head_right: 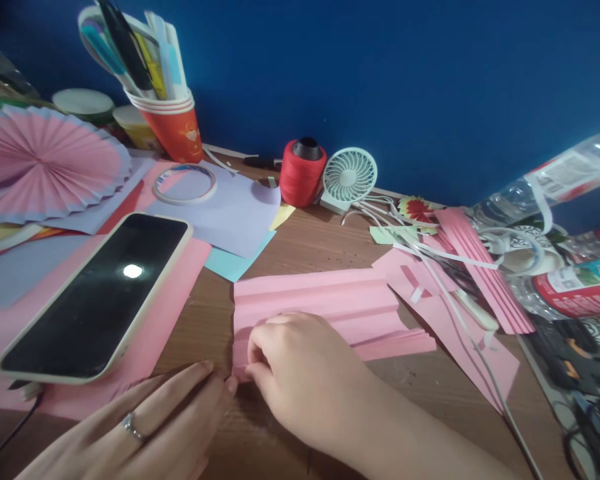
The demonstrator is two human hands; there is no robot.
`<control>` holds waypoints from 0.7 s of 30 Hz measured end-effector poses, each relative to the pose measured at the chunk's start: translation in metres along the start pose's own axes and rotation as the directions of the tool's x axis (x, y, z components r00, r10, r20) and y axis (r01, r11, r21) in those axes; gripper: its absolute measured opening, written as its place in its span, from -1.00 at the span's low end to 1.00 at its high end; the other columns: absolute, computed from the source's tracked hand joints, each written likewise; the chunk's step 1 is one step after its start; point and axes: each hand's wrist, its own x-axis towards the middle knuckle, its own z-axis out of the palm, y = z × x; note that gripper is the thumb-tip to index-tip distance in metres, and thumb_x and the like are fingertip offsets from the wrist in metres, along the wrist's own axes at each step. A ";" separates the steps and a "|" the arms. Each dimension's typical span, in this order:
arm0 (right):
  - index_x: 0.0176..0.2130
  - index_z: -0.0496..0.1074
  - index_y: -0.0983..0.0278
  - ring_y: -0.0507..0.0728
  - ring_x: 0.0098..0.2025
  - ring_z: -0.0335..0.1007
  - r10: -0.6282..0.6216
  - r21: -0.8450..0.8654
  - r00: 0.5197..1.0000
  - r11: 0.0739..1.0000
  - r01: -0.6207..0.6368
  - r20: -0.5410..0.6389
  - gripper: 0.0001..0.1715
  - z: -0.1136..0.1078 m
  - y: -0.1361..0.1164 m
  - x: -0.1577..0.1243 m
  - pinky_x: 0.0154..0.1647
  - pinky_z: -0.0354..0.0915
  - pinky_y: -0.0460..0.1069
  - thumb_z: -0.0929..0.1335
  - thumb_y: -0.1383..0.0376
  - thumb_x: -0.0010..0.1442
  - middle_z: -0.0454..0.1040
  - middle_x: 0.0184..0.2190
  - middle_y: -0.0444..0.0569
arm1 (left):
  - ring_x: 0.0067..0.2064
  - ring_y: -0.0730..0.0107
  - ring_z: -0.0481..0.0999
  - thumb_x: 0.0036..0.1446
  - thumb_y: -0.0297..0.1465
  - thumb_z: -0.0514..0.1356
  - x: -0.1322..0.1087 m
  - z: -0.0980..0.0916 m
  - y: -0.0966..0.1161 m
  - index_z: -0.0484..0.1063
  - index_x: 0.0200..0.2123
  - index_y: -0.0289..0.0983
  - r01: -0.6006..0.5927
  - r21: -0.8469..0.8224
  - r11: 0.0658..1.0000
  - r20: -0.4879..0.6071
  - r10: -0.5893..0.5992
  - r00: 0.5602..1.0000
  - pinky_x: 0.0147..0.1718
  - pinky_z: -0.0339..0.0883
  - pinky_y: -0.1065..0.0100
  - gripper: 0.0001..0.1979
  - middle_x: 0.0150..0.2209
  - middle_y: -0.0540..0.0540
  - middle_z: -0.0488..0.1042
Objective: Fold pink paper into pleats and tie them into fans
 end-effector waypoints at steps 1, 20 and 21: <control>-0.55 0.34 0.26 -0.04 -0.48 0.19 0.000 0.007 1.000 1.000 0.001 -0.011 -0.87 0.002 0.000 0.000 -0.46 0.02 -0.13 0.31 0.42 -0.01 0.38 -0.55 -0.20 | -0.13 0.42 0.33 0.03 -0.52 -0.05 0.002 -0.002 -0.002 0.40 -0.20 -0.23 -0.011 -0.003 1.000 -0.006 0.011 1.000 -0.13 0.18 0.39 -0.69 -0.17 0.01 0.45; -0.55 0.40 0.22 -0.05 -0.54 0.22 0.189 0.026 0.980 0.981 -0.191 0.055 -0.82 -0.013 0.008 -0.008 -0.55 0.00 -0.13 0.30 0.26 0.05 0.41 -0.55 -0.21 | 0.02 0.36 0.27 -0.02 -0.56 0.02 -0.006 -0.005 -0.006 0.39 -0.18 -0.30 -0.025 0.061 0.998 -0.128 0.032 0.991 0.12 -0.03 0.37 -0.69 -0.11 -0.05 0.40; -0.54 0.41 0.21 -0.05 -0.53 0.23 0.189 0.044 0.980 0.980 -0.192 0.055 -0.83 -0.013 0.009 -0.009 -0.54 0.01 -0.13 0.30 0.27 0.05 0.42 -0.53 -0.22 | 0.02 0.34 0.26 -0.02 -0.57 0.02 -0.008 -0.005 -0.006 0.39 -0.18 -0.30 -0.024 0.061 0.998 -0.104 0.030 0.994 0.12 -0.04 0.34 -0.69 -0.09 -0.06 0.39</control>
